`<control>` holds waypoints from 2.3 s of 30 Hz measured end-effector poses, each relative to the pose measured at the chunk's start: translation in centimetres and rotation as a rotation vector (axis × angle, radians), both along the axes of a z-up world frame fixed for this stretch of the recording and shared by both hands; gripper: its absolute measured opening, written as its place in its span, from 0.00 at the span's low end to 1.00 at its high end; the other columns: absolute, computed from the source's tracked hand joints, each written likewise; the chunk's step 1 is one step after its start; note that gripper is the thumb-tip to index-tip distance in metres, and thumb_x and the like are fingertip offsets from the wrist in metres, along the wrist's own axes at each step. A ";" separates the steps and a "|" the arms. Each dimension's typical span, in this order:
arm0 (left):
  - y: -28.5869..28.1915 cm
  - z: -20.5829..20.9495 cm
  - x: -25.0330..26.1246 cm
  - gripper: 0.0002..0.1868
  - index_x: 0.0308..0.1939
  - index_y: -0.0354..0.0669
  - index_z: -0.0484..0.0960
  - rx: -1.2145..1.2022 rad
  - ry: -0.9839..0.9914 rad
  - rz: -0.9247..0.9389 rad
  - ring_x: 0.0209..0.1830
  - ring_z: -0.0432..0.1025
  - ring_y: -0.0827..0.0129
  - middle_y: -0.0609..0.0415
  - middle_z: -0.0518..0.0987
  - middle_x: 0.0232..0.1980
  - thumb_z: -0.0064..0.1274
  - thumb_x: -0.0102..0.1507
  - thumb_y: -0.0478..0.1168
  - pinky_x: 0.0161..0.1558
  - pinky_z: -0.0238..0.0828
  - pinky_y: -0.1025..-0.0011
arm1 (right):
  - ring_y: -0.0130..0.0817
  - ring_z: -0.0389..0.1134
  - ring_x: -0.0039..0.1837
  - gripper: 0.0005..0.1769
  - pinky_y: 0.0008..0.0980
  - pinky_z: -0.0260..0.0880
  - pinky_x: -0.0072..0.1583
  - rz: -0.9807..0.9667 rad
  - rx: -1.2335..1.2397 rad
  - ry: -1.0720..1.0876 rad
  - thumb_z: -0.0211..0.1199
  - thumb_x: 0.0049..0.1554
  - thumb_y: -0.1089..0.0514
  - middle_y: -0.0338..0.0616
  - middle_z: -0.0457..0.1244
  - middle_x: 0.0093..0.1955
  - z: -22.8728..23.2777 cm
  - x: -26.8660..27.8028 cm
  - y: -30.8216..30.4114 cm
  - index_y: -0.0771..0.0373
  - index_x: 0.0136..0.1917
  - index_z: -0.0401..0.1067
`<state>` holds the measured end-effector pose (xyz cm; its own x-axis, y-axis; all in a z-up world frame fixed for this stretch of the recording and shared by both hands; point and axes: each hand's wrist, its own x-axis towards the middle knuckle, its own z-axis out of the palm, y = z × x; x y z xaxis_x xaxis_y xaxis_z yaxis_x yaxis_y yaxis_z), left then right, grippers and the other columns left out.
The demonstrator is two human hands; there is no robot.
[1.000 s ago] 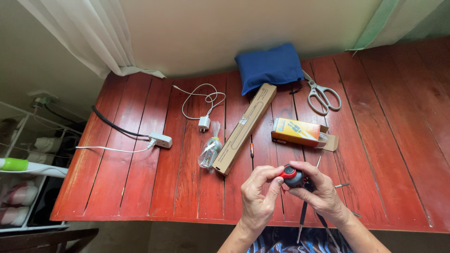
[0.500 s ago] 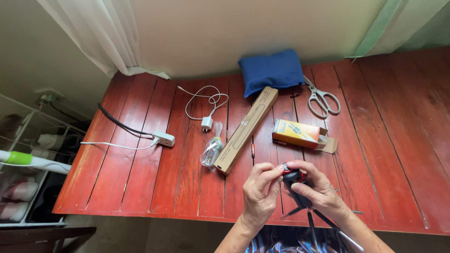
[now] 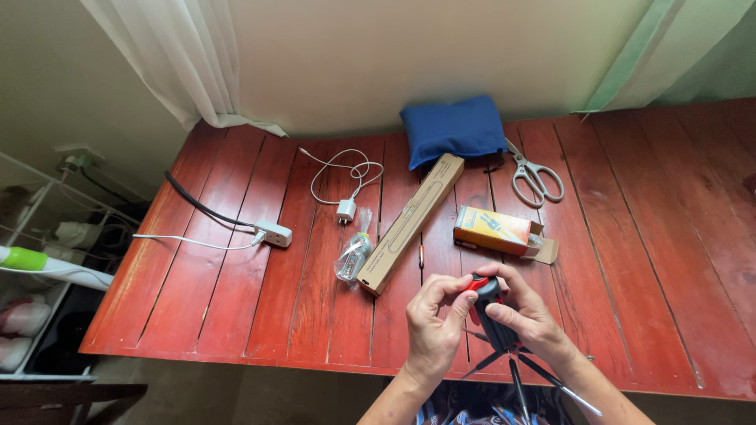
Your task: The person assembles a multi-bit screwdriver by inserting a red cap and multiple metal bits into a black handle. They then use scissors to open a long cardboard box and remove a plastic-wrapped white device.
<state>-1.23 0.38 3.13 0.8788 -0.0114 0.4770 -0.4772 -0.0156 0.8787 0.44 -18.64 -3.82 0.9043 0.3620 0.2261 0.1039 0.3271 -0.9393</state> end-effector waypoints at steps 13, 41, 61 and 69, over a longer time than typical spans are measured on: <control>1.9 0.4 2.2 0.20 0.63 0.41 0.75 -0.071 -0.180 -0.375 0.74 0.60 0.62 0.47 0.65 0.71 0.55 0.67 0.40 0.77 0.54 0.65 | 0.48 0.68 0.48 0.30 0.41 0.71 0.49 0.241 0.524 0.092 0.60 0.64 0.51 0.58 0.61 0.57 1.5 -0.8 1.6 0.53 0.75 0.55; 0.8 -1.8 2.4 0.30 0.70 0.45 0.65 -0.251 0.113 -0.509 0.63 0.66 0.71 0.53 0.68 0.64 0.58 0.66 0.37 0.64 0.66 0.74 | 0.46 0.68 0.44 0.32 0.38 0.71 0.40 0.098 0.507 0.073 0.60 0.65 0.47 0.58 0.61 0.55 2.2 -0.1 2.2 0.42 0.77 0.49; 2.0 -0.3 1.8 0.30 0.64 0.37 0.73 -0.025 0.083 -0.550 0.59 0.76 0.69 0.51 0.81 0.57 0.67 0.59 0.34 0.64 0.75 0.68 | 0.41 0.66 0.58 0.34 0.43 0.65 0.61 -0.147 -0.151 -0.088 0.59 0.66 0.44 0.56 0.69 0.58 1.9 2.3 -7.9 0.75 0.72 0.67; 1.0 1.4 -0.3 0.31 0.60 0.40 0.73 0.221 -0.364 -0.280 0.59 0.76 0.55 0.49 0.80 0.58 0.69 0.55 0.32 0.61 0.72 0.61 | 0.34 0.66 0.66 0.36 0.34 0.62 0.66 -0.166 -0.300 0.046 0.59 0.54 0.48 0.49 0.69 0.62 4.5 -3.4 -2.8 0.67 0.72 0.63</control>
